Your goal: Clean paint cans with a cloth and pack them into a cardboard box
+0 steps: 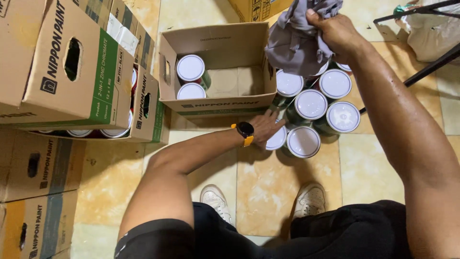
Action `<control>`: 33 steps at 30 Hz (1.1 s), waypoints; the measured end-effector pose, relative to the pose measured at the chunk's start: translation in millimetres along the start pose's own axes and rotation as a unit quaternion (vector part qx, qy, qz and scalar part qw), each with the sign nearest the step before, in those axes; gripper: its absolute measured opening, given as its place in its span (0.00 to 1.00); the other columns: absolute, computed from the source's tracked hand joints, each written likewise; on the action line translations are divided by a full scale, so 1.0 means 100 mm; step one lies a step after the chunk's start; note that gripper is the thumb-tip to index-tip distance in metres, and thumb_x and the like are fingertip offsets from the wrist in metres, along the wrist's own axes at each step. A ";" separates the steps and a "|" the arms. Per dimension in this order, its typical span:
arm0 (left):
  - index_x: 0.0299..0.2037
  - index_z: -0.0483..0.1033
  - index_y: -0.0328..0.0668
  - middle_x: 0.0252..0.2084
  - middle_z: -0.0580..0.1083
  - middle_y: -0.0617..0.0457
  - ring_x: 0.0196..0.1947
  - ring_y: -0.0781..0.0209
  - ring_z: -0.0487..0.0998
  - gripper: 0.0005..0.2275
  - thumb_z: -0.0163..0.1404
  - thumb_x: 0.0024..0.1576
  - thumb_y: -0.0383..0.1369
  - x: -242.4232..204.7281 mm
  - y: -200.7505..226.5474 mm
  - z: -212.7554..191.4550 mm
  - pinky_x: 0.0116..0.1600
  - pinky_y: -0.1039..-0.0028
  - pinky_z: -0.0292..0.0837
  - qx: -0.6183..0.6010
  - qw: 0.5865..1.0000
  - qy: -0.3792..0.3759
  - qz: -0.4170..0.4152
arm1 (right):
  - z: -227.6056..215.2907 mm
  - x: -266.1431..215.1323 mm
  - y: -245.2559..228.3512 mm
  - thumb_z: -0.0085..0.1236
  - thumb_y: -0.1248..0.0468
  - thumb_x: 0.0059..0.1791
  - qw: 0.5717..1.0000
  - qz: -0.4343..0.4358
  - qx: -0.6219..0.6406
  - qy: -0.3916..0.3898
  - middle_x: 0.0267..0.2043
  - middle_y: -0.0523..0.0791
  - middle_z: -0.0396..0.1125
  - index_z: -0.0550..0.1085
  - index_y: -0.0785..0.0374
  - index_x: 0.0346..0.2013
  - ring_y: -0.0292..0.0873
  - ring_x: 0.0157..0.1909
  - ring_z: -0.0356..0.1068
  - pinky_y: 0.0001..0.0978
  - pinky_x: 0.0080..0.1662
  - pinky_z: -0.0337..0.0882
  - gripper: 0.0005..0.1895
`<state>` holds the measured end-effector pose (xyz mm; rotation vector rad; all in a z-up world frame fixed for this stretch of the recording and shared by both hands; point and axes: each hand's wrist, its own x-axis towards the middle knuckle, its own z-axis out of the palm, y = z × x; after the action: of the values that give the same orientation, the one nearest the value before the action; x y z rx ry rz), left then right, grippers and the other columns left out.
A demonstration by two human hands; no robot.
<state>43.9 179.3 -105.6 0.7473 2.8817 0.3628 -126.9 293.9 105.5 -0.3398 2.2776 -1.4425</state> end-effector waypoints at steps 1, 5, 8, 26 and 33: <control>0.47 0.58 0.44 0.43 0.63 0.38 0.35 0.45 0.66 0.43 0.68 0.16 0.33 0.01 -0.02 0.05 0.33 0.62 0.71 -0.001 1.000 0.001 -0.001 | 0.03 0.03 0.01 0.45 0.50 0.49 1.000 -0.001 -0.002 -0.001 0.46 0.47 0.67 0.67 0.65 0.49 0.38 0.42 0.72 0.25 0.45 0.74 0.23; 0.45 0.56 0.41 0.36 0.66 0.38 0.31 0.43 0.69 0.39 0.65 0.21 0.35 -0.02 -0.02 -0.02 0.31 0.58 0.70 0.011 0.999 -0.045 -0.014 | 0.18 0.00 -0.03 0.42 0.51 0.48 0.998 -0.014 0.015 -0.065 0.53 0.52 0.61 0.64 0.64 0.51 0.47 0.53 0.64 0.41 0.57 0.61 0.24; 0.50 0.55 0.40 0.43 0.61 0.35 0.27 0.44 0.70 0.41 0.63 0.23 0.35 -0.04 -0.08 0.05 0.26 0.62 0.70 0.029 0.999 -0.017 -0.002 | 0.36 -0.09 -0.08 0.38 0.50 0.47 0.991 -0.012 -0.015 -0.129 0.57 0.54 0.57 0.62 0.64 0.54 0.52 0.60 0.57 0.50 0.61 0.51 0.27; 0.34 0.77 0.36 0.35 0.75 0.47 0.35 0.50 0.73 0.27 0.50 0.42 0.57 -0.76 -2.67 -0.57 0.44 0.61 0.68 -0.016 0.892 -0.195 -0.409 | 1.24 -0.10 -0.29 0.40 0.52 0.49 0.973 -0.068 -0.082 -0.204 0.50 0.50 0.62 0.64 0.67 0.51 0.45 0.49 0.63 0.37 0.52 0.61 0.24; 0.44 0.68 0.36 0.42 0.72 0.44 0.44 0.45 0.72 0.33 0.45 0.43 0.62 -0.58 -2.76 -0.55 0.48 0.54 0.66 0.009 0.854 -0.206 -0.477 | 1.88 0.22 -0.07 0.54 0.46 0.44 0.982 -0.078 -0.018 -0.169 0.32 0.47 0.68 0.74 0.56 0.32 0.44 0.41 0.69 0.38 0.43 0.66 0.18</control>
<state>-43.3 -94.4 -121.8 -0.5794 2.4353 0.0236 -58.0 130.9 37.0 -0.7315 2.0388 -1.3006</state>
